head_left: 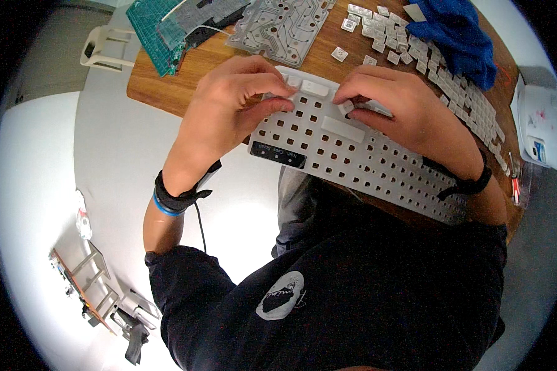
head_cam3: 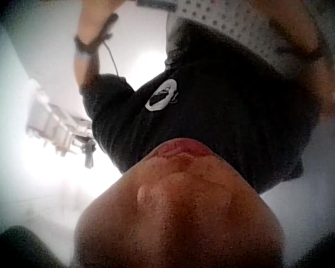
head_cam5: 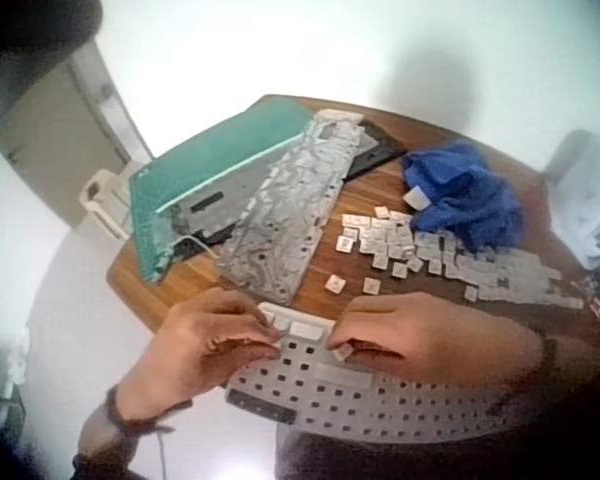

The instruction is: The person cleans individual white keycaps with a blue cloth and places them onto a white keyboard base. The person repeatedly wipes keycaps and installs them into the keyboard one by one.

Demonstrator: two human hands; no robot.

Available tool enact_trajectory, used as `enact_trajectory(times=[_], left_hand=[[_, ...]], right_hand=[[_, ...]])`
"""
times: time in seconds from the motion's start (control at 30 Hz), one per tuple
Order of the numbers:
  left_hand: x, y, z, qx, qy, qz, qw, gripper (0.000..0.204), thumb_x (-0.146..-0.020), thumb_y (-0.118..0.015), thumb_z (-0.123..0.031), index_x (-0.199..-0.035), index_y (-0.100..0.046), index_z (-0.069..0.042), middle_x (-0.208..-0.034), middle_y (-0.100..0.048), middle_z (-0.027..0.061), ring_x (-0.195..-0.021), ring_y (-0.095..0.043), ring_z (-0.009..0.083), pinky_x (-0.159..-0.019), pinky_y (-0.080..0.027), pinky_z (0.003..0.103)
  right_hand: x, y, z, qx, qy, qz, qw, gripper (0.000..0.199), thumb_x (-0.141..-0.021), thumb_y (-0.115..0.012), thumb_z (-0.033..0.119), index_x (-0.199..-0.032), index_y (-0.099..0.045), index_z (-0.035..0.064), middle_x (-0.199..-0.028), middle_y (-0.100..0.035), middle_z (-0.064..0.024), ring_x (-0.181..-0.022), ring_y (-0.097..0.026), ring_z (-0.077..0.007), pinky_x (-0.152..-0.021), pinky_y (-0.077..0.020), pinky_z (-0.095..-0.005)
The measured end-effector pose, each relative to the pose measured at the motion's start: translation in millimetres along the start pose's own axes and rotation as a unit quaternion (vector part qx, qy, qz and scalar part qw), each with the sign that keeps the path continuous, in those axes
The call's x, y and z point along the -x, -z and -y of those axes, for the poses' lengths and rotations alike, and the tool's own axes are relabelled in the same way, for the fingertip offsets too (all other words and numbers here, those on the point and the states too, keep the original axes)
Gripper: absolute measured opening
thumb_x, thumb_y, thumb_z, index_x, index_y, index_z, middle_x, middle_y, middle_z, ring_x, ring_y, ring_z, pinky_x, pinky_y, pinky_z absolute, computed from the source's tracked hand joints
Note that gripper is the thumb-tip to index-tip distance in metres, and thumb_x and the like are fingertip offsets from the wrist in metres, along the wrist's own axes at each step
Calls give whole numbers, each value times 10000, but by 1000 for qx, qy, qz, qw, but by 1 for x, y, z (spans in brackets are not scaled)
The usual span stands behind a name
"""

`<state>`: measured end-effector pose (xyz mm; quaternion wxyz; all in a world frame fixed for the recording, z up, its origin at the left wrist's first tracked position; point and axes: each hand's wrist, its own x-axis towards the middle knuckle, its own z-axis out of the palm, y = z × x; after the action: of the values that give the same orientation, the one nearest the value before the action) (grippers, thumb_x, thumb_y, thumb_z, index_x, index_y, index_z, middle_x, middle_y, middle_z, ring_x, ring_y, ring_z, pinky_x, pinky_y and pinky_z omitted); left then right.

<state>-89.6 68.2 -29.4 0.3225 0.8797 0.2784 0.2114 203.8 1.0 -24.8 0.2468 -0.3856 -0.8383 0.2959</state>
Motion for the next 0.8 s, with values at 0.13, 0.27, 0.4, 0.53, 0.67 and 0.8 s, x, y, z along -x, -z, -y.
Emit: enact_trajectory(times=[0.13,0.27,0.4,0.53,0.67,0.8], left_hand=[[2,1,2,-40,-55,-17,998,299,-844,-853,6,-1133,-832,-66,-1035,-746,98,-961,-738,267,-817,-599,365],[5,2,1,-43,-45,-16,998,320,-858,-833,25,-1164,-827,-69,-1071,-749,104,-1001,-745,272,-843,-613,368],[6,1,-2,-4,-9,-15,1000,300,-866,-823,36,-1152,-816,-56,-1115,-752,107,-1036,-752,281,-870,-624,372],[4,1,-1,-3,-1,-11,1000,269,-865,-828,24,-1123,-809,-49,-1113,-759,101,-1019,-756,277,-863,-623,369],[1,3,1,-41,-45,-10,998,270,-866,-834,5,-1130,-808,-48,-1081,-763,84,-1003,-757,270,-849,-619,361],[-1,3,4,-15,-38,-6,999,277,-863,-835,4,-1133,-813,-52,-1084,-770,81,-1008,-755,266,-842,-618,362]], right_hand=[[-1,2,0,7,-1,17,1000,206,-960,-719,81,-1151,-662,27,-1059,-680,-167,-976,-690,-400,-850,-566,-467],[0,2,0,1,2,11,1000,215,-951,-722,71,-1152,-661,26,-1058,-678,-165,-975,-690,-400,-845,-566,-469],[-1,2,0,0,3,14,1000,223,-942,-725,65,-1152,-662,28,-1053,-672,-166,-970,-689,-400,-839,-564,-467],[-1,2,2,10,-2,25,1000,239,-939,-737,42,-1167,-666,26,-1070,-682,-153,-971,-708,-357,-842,-580,-431],[-1,5,3,29,1,31,999,262,-938,-763,-2,-1186,-685,26,-1107,-709,-123,-983,-749,-270,-848,-618,-369],[0,5,2,33,2,28,999,264,-935,-765,-4,-1185,-686,24,-1102,-709,-121,-985,-750,-266,-848,-620,-369]])
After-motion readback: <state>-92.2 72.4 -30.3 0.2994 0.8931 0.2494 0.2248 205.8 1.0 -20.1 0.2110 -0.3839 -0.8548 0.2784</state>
